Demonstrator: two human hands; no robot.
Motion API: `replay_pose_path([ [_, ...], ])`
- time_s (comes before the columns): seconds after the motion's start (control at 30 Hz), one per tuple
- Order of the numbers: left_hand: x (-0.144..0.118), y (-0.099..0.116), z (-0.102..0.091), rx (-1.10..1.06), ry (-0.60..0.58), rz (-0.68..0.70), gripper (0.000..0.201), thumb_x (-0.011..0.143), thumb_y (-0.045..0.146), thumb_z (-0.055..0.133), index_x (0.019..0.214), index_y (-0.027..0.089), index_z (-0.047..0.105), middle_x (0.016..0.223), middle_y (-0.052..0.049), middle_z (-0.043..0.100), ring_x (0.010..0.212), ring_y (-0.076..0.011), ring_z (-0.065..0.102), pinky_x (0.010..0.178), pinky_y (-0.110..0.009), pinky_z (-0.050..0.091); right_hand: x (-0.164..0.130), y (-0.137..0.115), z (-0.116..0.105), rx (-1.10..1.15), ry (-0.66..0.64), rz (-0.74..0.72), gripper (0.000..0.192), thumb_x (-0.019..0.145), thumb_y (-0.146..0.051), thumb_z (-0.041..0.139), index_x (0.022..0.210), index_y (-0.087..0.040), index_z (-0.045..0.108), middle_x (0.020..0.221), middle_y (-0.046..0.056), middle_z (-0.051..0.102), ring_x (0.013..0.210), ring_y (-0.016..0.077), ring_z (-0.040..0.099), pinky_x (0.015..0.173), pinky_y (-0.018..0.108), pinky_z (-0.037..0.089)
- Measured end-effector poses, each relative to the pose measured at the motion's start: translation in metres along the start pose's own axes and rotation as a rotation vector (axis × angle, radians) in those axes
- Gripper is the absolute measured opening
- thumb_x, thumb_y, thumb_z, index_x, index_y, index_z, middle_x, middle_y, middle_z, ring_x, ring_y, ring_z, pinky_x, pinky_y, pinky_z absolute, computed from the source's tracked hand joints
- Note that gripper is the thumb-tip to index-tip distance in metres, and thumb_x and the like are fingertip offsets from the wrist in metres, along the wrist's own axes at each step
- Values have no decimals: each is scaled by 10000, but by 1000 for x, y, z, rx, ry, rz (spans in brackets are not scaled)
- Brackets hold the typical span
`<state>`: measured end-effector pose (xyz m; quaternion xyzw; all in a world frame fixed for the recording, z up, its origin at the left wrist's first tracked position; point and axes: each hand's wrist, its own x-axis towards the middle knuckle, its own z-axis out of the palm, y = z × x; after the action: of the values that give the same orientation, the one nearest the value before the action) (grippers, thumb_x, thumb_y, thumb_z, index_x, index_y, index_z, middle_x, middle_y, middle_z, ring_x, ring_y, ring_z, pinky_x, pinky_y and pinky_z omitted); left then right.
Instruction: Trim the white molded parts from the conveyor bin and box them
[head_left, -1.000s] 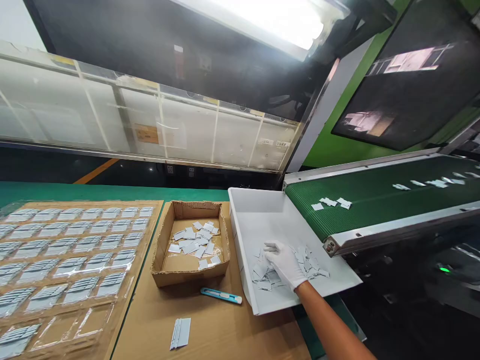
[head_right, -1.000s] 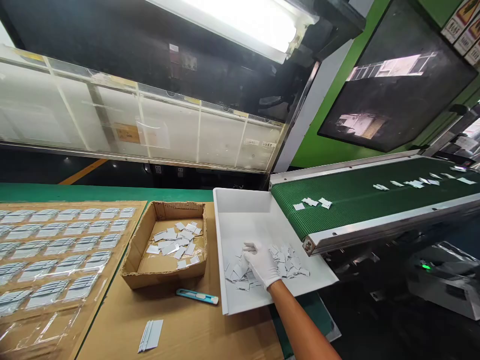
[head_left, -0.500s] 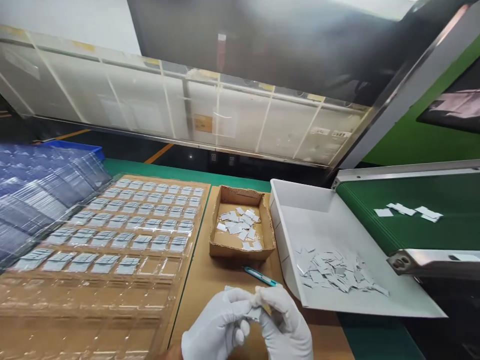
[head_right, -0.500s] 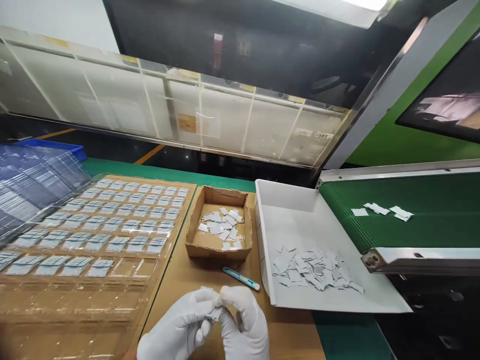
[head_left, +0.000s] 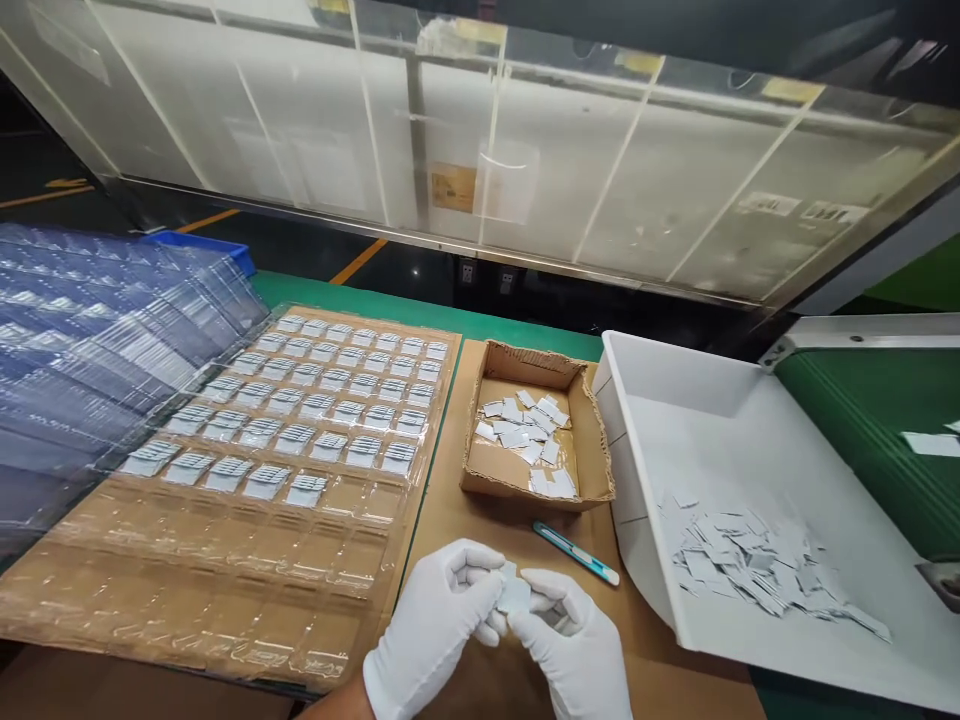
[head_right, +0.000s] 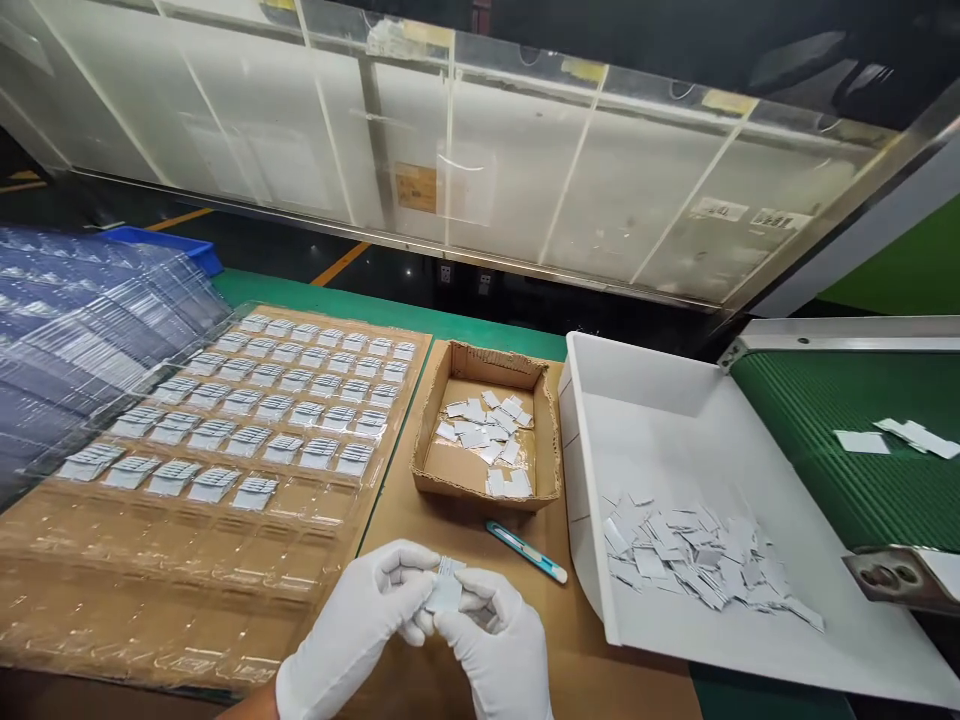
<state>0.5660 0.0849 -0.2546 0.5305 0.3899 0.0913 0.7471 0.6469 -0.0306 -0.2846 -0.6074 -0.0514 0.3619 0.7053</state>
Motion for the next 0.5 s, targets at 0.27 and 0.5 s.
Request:
replay_pose_path([
  [0.27,0,-4,-5,-72,22,24,508,668,539,733,958,126,672,812,-74,728,563,-154,656,541,-270,554,12,-8,4,-77,-24,32,339,540,-327,881,831,-205,758,728,19,734,704,184,677,665,250,562],
  [0.5,15,34,1,307,164,379,226,727,388,720,819,182,700,790,-35,749,717,-186,693,653,-260,583,-10,-3,-35,-518,234,-518,389,714,-386,764,1094,-326,707,867,11,753,770,237,700,790,353,557],
])
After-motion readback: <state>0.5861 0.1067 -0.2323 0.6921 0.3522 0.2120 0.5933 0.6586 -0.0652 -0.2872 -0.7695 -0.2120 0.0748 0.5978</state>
